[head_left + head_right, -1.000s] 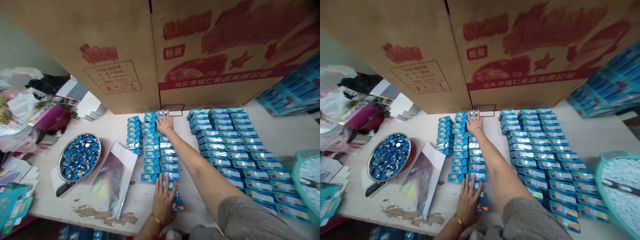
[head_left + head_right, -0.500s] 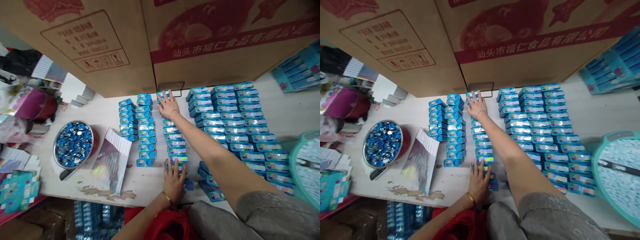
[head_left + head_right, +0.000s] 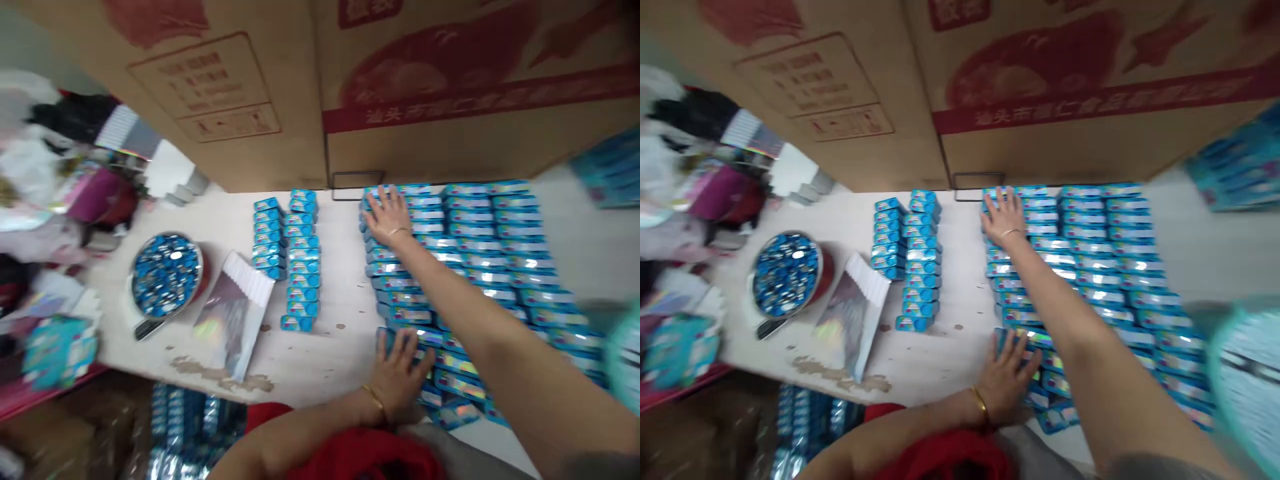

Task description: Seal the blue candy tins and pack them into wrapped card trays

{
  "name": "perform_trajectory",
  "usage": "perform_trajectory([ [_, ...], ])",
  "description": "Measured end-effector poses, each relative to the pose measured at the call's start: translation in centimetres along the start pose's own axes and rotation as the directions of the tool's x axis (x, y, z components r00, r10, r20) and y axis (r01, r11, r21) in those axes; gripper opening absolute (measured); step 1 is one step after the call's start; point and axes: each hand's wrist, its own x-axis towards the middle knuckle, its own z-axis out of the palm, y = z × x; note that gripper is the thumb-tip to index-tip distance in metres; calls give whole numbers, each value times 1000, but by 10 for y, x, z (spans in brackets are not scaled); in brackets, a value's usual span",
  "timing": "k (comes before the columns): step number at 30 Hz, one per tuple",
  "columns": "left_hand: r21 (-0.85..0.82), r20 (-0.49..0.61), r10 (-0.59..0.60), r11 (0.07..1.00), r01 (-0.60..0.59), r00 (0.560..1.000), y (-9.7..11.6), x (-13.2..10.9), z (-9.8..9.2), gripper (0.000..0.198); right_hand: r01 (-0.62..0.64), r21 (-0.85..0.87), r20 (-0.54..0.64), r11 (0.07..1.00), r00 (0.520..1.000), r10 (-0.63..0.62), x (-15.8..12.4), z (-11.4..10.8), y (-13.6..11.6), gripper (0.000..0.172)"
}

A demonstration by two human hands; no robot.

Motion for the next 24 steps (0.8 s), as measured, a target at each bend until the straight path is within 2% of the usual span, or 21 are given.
perform_trajectory([
  [2,-87,-29,4,996,-6,1000,-21,-12,-29,96,12,12,-45,1000,999,-12,-8,-2,-5,64],
  [3,-116,-85,-32,993,22,996,-41,-21,-46,92,20,21,-81,1000,997,-19,-14,-2,-9,67],
  [4,-136,-166,-112,987,89,980,-67,-33,-65,82,26,38,-128,999,992,-20,-23,-3,-15,69],
  [5,-159,-271,-221,970,183,937,-99,-46,-84,73,39,65,-164,997,986,-28,-35,-4,-22,70],
  [6,-203,-379,-374,926,318,847,-134,-61,-104,64,50,97,-192,994,981,-30,-49,-5,-31,70],
  [7,-269,-464,-537,843,466,704,-171,-75,-123,57,62,131,-216,989,976,-33,-65,-7,-43,68],
  [8,-323,-494,-666,737,593,559,-209,-89,-139,50,84,166,-219,982,975,-46,-81,-8,-58,67],
  [9,-356,-463,-765,623,697,447,-245,-102,-153,47,105,203,-216,974,975,-60,-98,-8,-75,64],
  [10,-364,-385,-848,501,785,363,-277,-113,-162,45,129,244,-206,961,975,-79,-113,-8,-94,60],
  [12,-373,-330,-899,405,835,289,-327,-130,-170,39,163,352,-177,922,979,-105,-138,-4,-136,50],
  [13,-373,-305,-915,370,851,265,-342,-137,-169,34,152,415,-140,897,985,-102,-147,-1,-157,46],
  [14,-373,-292,-924,348,860,247,-353,-143,-165,29,115,479,-76,871,993,-90,-154,2,-179,43],
  [16,-371,-266,-943,294,881,202,-361,-153,-150,24,-50,586,126,809,992,-29,-164,13,-219,44],
  [18,-373,-252,-954,248,894,159,-360,-161,-134,28,-218,630,314,745,949,13,-173,26,-253,55],
  [19,-379,-250,-957,234,895,144,-359,-165,-126,30,-265,641,366,720,930,17,-178,34,-267,64],
  [20,-387,-249,-959,229,893,138,-358,-170,-119,33,-290,654,389,699,921,18,-185,42,-279,72],
  [22,-398,-252,-955,250,883,157,-358,-179,-108,40,-317,697,393,643,919,27,-198,59,-299,86],
  [24,-492,-254,-952,280,825,172,-360,-186,-101,47,-364,762,398,536,916,55,-208,74,-315,91],
])
